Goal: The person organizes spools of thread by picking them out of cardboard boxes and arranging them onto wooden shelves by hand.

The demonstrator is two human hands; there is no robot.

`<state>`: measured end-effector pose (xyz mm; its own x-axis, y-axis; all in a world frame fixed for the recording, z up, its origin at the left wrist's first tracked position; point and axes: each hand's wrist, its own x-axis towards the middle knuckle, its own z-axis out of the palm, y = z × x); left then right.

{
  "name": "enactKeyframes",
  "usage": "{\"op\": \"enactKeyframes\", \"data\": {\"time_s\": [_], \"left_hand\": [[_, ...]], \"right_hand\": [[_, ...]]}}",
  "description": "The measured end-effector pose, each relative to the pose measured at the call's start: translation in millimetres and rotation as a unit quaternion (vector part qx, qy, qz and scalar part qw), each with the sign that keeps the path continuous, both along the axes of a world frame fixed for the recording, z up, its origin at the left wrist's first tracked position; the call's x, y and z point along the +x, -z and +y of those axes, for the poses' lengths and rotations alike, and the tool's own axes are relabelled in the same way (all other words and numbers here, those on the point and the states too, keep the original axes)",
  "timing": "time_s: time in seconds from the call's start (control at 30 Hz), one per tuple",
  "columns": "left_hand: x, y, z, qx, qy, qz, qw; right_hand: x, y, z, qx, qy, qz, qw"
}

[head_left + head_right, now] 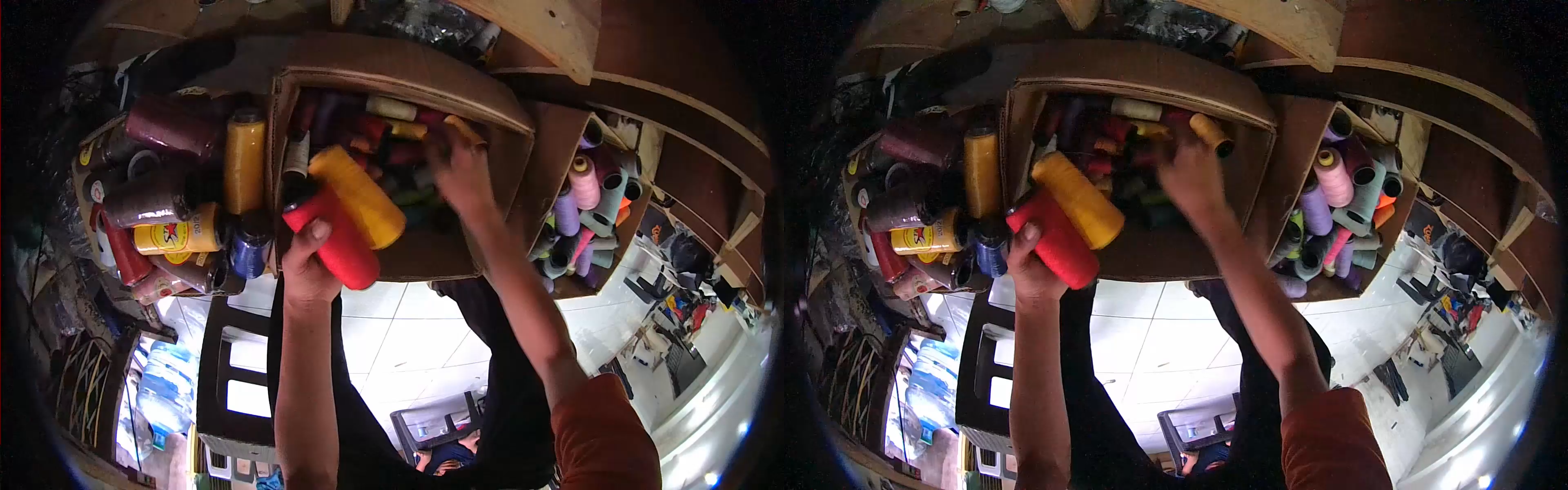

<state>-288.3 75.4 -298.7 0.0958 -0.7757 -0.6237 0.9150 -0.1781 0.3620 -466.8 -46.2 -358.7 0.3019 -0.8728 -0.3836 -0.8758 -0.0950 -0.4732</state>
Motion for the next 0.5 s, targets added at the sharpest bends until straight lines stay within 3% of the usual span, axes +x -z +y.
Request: {"op": "enactKeyframes", "data": {"time_s": [0.07, 0.17, 0.27, 0.33, 0.4, 0.5], "left_hand": [[1.3, -9.0, -7.3, -0.050, 0.005, 0.025, 0.998], [3.5, -1.3, 3.3, -0.047, -0.001, 0.014, 0.999], [7.7, -4.2, -2.0, -0.049, -0.001, 0.009, 0.999], [8.9, -3.4, -3.6, -0.034, -0.011, -0.003, 0.999], [10.3, -1.1, -3.3, -0.030, -0.008, -0.007, 0.999], [6.6, -0.9, -7.3, -0.031, 0.005, -0.005, 0.999]], "right_hand": [[-36.2, 67.3, -17.9, -0.238, -0.150, 0.223, 0.933], [-74.7, 147.0, -35.1, -0.069, -0.112, 0.249, 0.959], [-55.2, 113.5, -41.0, 0.096, -0.013, 0.237, 0.967], [-46.6, 99.4, -27.4, -0.018, -0.073, 0.063, 0.995], [-33.9, 93.3, -11.1, -0.063, -0.137, 0.004, 0.989], [-12.5, 111.2, 8.0, -0.073, -0.235, 0.064, 0.967]]}}
